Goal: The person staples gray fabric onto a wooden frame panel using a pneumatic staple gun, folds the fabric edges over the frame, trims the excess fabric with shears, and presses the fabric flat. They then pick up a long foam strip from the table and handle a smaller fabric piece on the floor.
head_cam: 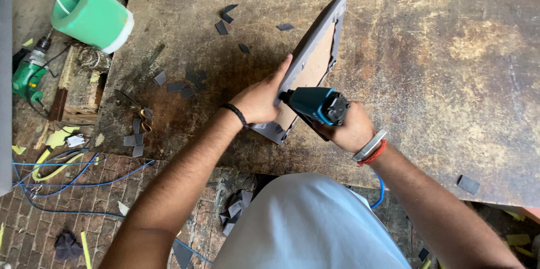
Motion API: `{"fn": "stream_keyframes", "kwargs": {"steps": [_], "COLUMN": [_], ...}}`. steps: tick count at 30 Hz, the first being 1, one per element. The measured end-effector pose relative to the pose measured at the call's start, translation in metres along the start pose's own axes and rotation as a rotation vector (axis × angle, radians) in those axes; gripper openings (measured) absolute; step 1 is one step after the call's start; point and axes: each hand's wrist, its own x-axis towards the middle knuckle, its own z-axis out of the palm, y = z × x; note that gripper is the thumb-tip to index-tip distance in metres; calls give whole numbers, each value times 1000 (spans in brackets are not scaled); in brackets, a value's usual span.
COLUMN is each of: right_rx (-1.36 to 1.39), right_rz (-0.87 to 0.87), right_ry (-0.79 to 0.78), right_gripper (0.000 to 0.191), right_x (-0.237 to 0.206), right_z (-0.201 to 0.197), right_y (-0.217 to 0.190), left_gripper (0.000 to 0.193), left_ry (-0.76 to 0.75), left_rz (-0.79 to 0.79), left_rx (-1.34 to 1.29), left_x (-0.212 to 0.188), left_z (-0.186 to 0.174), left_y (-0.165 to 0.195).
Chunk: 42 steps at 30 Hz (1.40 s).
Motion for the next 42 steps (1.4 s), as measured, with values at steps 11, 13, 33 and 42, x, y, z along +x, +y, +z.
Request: {"fn": "stream_keyframes", "kwargs": {"steps": [11, 13, 33, 42], "right_rx": [-62, -14, -496, -587], "right_rz": [-135, -130, 392, 197], "right_ry": [9, -32, 23, 398], "right_gripper": [23, 24, 67, 53], "right_x": [-25, -29, -6, -14], "right_z": [23, 23, -1, 10], "right_y": [6, 4, 183, 249], "left_gripper": [79, 76, 98, 75], "left_ry": [148, 147, 172, 504], "left_rz": [304, 285, 2, -124], "left_rx": [-662, -651, -666, -496], "left_x": [0, 2, -8, -24], "left_z": [37, 38, 13, -12], "left_y": [-29, -29, -11, 16]}}
